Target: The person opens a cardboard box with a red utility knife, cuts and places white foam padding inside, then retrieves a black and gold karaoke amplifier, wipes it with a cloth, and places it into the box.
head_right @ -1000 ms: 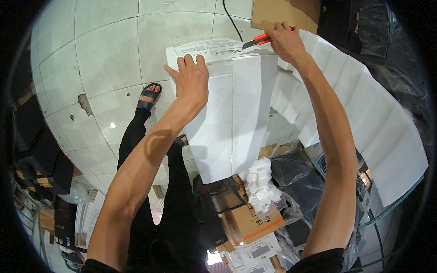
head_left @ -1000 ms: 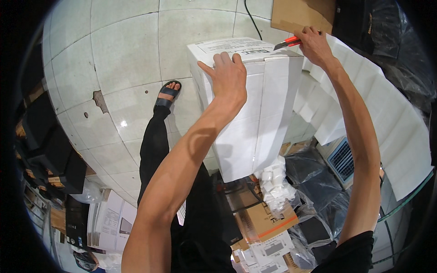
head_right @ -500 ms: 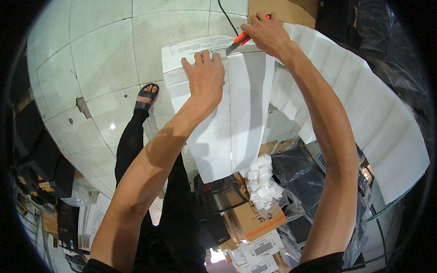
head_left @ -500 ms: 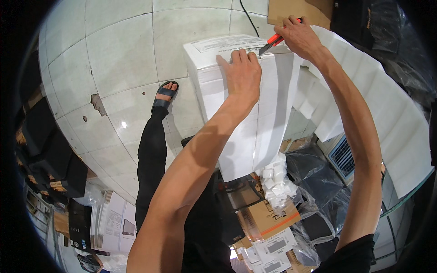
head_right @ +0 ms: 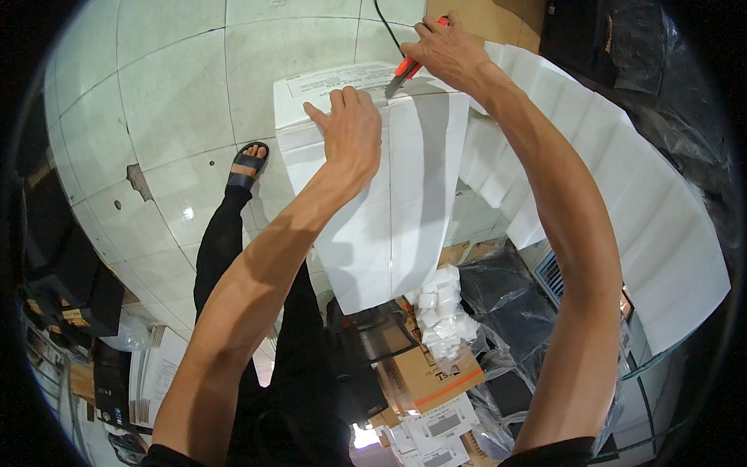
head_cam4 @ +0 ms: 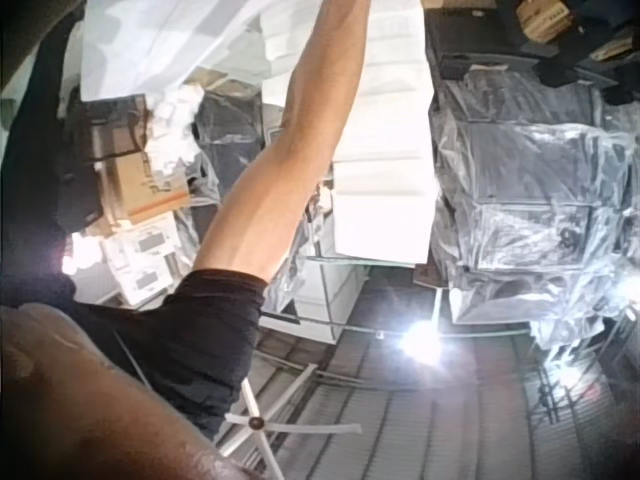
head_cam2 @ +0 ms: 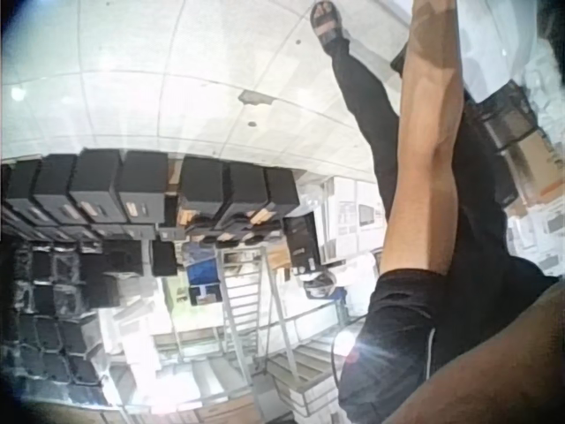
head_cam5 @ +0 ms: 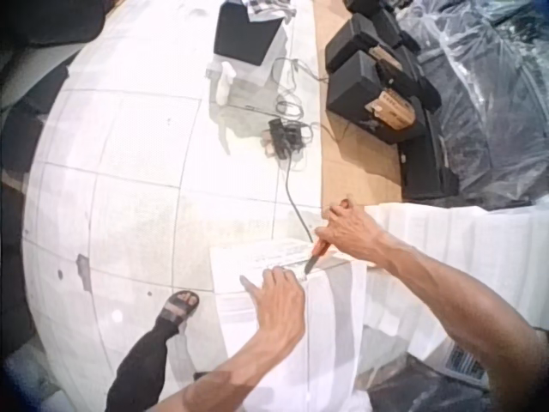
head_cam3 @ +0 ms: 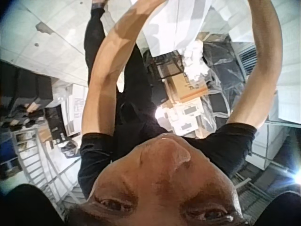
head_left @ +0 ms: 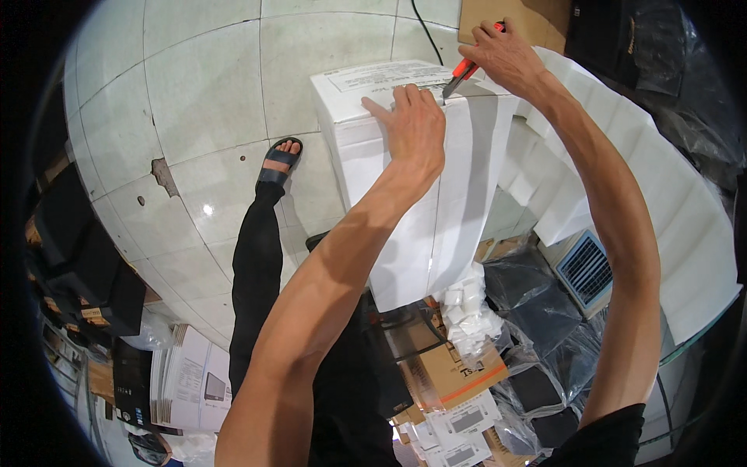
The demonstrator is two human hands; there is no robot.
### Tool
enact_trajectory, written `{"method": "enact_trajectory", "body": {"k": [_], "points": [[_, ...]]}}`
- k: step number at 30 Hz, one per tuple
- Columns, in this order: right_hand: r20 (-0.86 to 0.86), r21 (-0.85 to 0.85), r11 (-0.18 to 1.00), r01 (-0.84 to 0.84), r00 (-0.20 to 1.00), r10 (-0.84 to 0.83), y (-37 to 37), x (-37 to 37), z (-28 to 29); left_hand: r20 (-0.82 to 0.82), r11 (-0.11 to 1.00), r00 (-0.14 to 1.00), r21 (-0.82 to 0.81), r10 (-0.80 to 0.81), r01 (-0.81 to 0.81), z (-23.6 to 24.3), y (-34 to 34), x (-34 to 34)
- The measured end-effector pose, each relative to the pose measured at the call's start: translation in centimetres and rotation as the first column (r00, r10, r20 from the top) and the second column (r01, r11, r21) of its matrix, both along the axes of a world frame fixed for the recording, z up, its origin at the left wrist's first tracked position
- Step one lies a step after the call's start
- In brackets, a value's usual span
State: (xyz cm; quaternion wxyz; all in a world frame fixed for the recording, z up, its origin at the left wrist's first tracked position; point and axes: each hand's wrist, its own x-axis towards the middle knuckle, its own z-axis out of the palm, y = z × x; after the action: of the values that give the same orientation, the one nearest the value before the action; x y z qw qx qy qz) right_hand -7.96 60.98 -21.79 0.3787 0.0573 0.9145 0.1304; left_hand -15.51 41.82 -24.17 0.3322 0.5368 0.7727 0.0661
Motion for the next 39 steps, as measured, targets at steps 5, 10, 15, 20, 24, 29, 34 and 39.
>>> {"method": "enact_trajectory", "body": {"k": [5,10,15,20,24,29,34,39], "points": [[-0.048,0.001,1.000,-0.015,0.999,0.015,0.9,1.2,-0.2,-0.013,1.000,1.000,0.003,-0.009,0.009,0.1,0.0,0.1],[-0.091,0.001,0.999,-0.052,0.994,0.052,1.7,2.4,-0.1,0.021,1.000,1.000,-0.008,-0.001,0.001,0.5,-0.1,-0.1],[0.025,0.014,0.998,0.060,0.998,-0.060,1.3,2.5,0.4,-0.014,0.997,0.998,-0.047,-0.067,0.067,0.8,0.0,-0.3],[-0.067,0.100,0.967,0.234,0.971,-0.228,3.1,4.4,3.0,-0.056,0.993,0.993,-0.059,-0.104,0.101,0.9,-0.2,-0.8],[-0.266,-0.164,0.709,0.686,0.661,-0.702,1.8,6.4,3.5,-0.037,0.985,0.986,-0.063,-0.164,0.161,1.5,-0.1,-0.7],[-0.031,-0.414,0.067,0.908,0.060,-0.998,-5.2,5.2,2.3,-0.047,0.978,0.980,-0.087,-0.194,0.190,1.8,0.1,-0.6],[-0.099,-0.627,-0.174,0.760,-0.299,-0.949,-11.2,5.0,1.1,0.022,0.981,0.983,-0.066,-0.182,0.183,2.8,0.5,-0.9],[-0.384,-0.712,0.211,0.669,-0.120,-0.916,-12.1,6.1,0.4,0.190,0.987,0.980,-0.138,-0.055,0.082,2.7,1.1,-1.0]]}}
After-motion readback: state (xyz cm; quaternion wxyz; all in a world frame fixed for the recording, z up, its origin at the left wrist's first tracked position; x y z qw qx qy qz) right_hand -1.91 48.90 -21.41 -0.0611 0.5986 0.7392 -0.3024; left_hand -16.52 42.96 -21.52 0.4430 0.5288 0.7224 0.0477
